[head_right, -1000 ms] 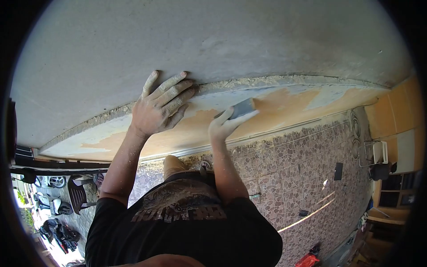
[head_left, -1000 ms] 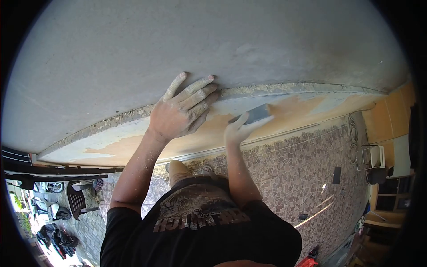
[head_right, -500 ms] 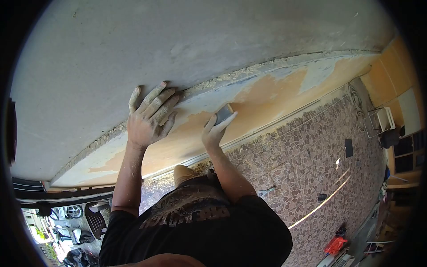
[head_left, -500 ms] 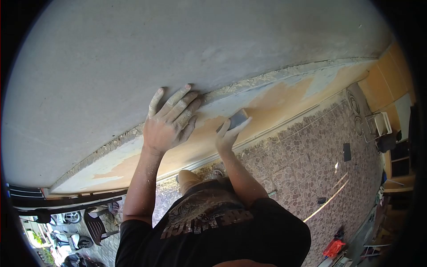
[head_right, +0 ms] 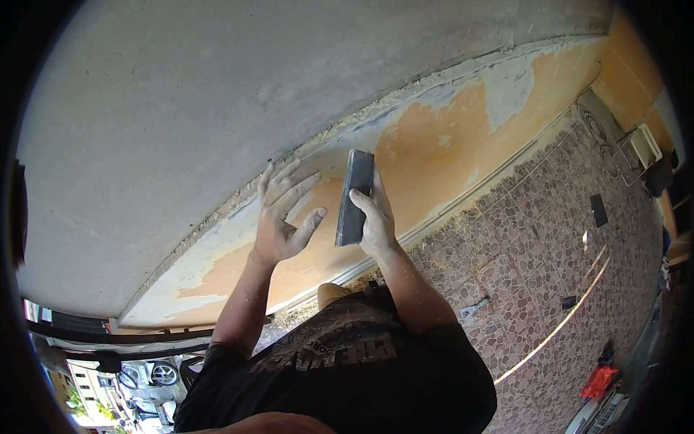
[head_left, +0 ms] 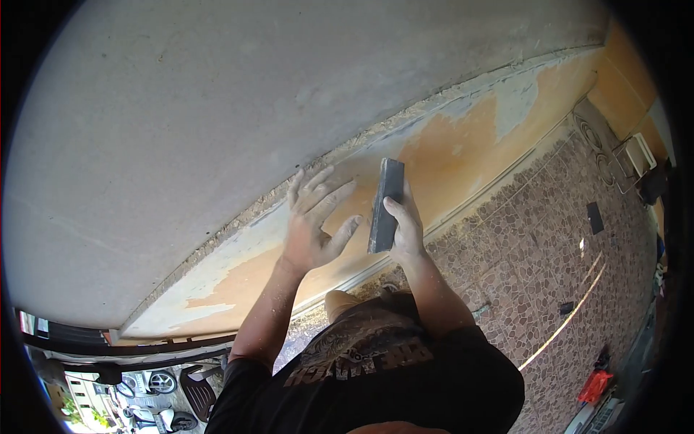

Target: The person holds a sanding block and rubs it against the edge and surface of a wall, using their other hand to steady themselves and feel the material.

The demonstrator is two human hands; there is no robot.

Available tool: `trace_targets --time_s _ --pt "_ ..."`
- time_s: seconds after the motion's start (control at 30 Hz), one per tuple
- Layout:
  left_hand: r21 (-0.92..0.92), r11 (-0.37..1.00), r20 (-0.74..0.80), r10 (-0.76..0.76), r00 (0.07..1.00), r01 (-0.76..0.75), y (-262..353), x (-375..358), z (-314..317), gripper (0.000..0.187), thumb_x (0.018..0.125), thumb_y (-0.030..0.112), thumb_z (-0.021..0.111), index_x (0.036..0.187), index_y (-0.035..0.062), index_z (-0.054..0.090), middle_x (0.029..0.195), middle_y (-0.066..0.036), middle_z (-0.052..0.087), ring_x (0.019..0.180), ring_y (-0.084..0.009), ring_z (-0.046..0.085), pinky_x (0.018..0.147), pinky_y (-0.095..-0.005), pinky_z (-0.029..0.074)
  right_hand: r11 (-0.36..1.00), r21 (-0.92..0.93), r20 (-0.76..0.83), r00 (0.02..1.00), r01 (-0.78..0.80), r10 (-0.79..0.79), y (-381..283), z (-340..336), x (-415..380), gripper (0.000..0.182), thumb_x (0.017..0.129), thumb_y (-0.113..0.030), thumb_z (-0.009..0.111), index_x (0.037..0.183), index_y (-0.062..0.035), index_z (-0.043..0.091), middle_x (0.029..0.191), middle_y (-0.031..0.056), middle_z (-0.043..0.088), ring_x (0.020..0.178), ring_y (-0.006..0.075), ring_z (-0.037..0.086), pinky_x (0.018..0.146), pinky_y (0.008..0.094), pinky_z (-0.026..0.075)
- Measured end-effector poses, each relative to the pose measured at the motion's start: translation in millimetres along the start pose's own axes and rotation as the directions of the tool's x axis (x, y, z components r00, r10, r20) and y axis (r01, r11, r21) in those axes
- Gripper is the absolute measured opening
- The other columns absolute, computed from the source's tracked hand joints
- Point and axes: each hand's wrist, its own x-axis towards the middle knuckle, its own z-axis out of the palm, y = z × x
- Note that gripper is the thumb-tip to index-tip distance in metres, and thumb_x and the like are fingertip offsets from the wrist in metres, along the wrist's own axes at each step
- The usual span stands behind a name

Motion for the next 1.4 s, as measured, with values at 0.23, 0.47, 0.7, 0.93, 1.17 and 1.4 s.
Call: trace_targets --time_s 0.23,0.47,0.7,0.93,1.17,1.4 --pt "-0.796 0.543 0.19 -0.196 0.962 0.268 23.5 4.6 32.5 0.079 0.09 0.026 0.076 0.155 0.0066 0.036 0.145 -0.019 0.053 0.139 -0.0316 0.046 0.117 -0.0455 0.032 0.831 0.442 0.323 0.924 -0.337 0.202 -5.6 -4.8 -19.9 0.06 0.101 -0.019 0.051 0.155 -0.0114 0.027 0.097 0.0078 0.057 0.063 0.019 0.061 0.056 0.0315 0.051" --pt "-0.923 0.165 0.324 -0.16 0.933 0.348 28.3 7.4 25.8 0.09 0.084 0.011 0.082 0.157 0.01 0.03 0.136 -0.012 0.058 0.123 -0.0259 0.059 0.111 -0.0447 0.041 0.824 0.44 0.387 0.903 -0.357 0.184 -4.1 -10.6 -24.1 0.057 0.104 -0.026 0.052 0.153 -0.0144 0.027 0.095 0.0084 0.056 0.064 0.0167 0.06 0.053 0.0281 0.05" --pt "-0.925 0.198 0.273 -0.243 0.931 0.323 25.9 2.3 13.3 0.084 0.078 0.007 0.087 0.148 0.0068 0.041 0.124 -0.009 0.063 0.108 -0.0227 0.065 0.103 -0.0443 0.049 0.654 0.552 0.528 0.824 -0.518 0.208 -13.4 9.8 -32.3 0.066 0.102 -0.026 0.059 0.154 -0.0115 0.022 0.09 0.0069 0.055 0.057 0.0122 0.058 0.048 0.0236 0.047" --pt "-0.936 0.269 0.135 -0.327 0.935 0.229 22.9 -5.7 12.4 0.076 0.083 0.01 0.083 0.147 0.0039 0.042 0.128 -0.012 0.061 0.106 -0.0201 0.065 0.1 -0.0403 0.05 0.98 0.101 0.27 0.953 -0.169 0.137 -15.1 24.8 -36.6 0.069 0.095 -0.013 0.07 0.148 -0.0078 0.024 0.099 0.0067 0.057 0.066 0.0085 0.057 0.047 0.0236 0.045" --pt "-0.871 0.224 0.315 -0.429 0.847 0.437 30.1 -7.5 -3.9 0.033 0.094 0.01 0.072 0.122 -0.0032 0.063 0.103 -0.009 0.072 0.094 -0.0155 0.067 0.087 -0.0324 0.054 0.539 -0.601 0.368 0.803 0.591 -0.47 6.5 32.3 -29.7 0.067 0.093 -0.001 0.068 0.142 0.0009 0.022 0.121 0.0198 0.054 0.09 0.0159 0.063 0.072 0.0287 0.054" --pt "-0.855 0.203 0.354 -0.445 0.823 0.477 24.0 -9.9 -10.5 0.02 0.096 0.012 0.069 0.109 -0.0034 0.067 0.089 -0.01 0.073 0.07 -0.014 0.068 0.063 -0.0273 0.055 0.97 0.151 0.273 0.951 -0.19 0.144 10.7 22.6 -29.2 0.037 0.108 -0.034 0.045 0.128 -0.0049 0.034 0.116 0.0192 0.059 0.1 0.0267 0.068 0.084 0.038 0.056"
